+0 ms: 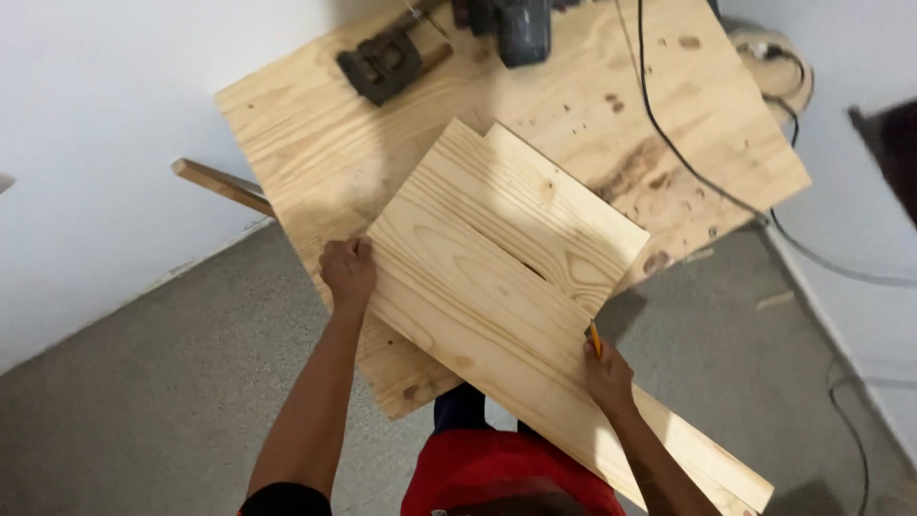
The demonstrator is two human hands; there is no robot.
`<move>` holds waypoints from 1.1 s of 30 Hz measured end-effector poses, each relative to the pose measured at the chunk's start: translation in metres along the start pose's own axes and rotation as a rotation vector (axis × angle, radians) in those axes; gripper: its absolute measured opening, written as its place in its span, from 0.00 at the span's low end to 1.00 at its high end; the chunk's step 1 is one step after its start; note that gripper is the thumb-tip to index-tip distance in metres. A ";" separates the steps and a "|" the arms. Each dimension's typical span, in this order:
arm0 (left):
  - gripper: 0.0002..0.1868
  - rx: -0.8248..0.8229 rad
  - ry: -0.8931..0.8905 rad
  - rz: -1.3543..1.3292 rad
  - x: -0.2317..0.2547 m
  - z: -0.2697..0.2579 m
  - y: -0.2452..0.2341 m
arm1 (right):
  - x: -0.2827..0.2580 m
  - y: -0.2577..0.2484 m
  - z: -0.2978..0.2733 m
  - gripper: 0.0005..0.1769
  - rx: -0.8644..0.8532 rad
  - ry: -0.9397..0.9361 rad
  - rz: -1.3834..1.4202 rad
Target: Marking a wooden board with a pencil and straight edge before cutting it with a circular saw.
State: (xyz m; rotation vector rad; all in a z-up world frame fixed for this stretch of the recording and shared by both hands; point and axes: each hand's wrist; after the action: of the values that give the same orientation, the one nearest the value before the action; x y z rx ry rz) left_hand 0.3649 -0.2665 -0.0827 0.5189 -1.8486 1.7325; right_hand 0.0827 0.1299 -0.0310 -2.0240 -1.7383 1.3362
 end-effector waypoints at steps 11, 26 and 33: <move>0.25 0.034 0.179 0.108 -0.022 0.033 0.036 | 0.008 0.056 -0.031 0.23 0.049 0.122 0.066; 0.42 -0.427 0.293 0.319 -0.036 0.058 0.004 | 0.060 0.094 -0.010 0.23 -0.012 0.094 0.052; 0.33 -0.448 0.371 0.262 -0.064 0.085 0.026 | 0.025 0.070 -0.037 0.19 0.186 -0.150 -0.081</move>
State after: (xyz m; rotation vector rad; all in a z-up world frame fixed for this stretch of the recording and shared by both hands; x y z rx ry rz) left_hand 0.3872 -0.3535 -0.1450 -0.2163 -1.9972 1.3788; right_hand 0.1566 0.1452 -0.0656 -1.7776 -1.6642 1.5943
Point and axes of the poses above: each hand's wrist, its own z-axis towards the middle knuckle, its own y-axis out of the palm, x = y × z, and after that the axes turned 1 degree about -z, right-handed
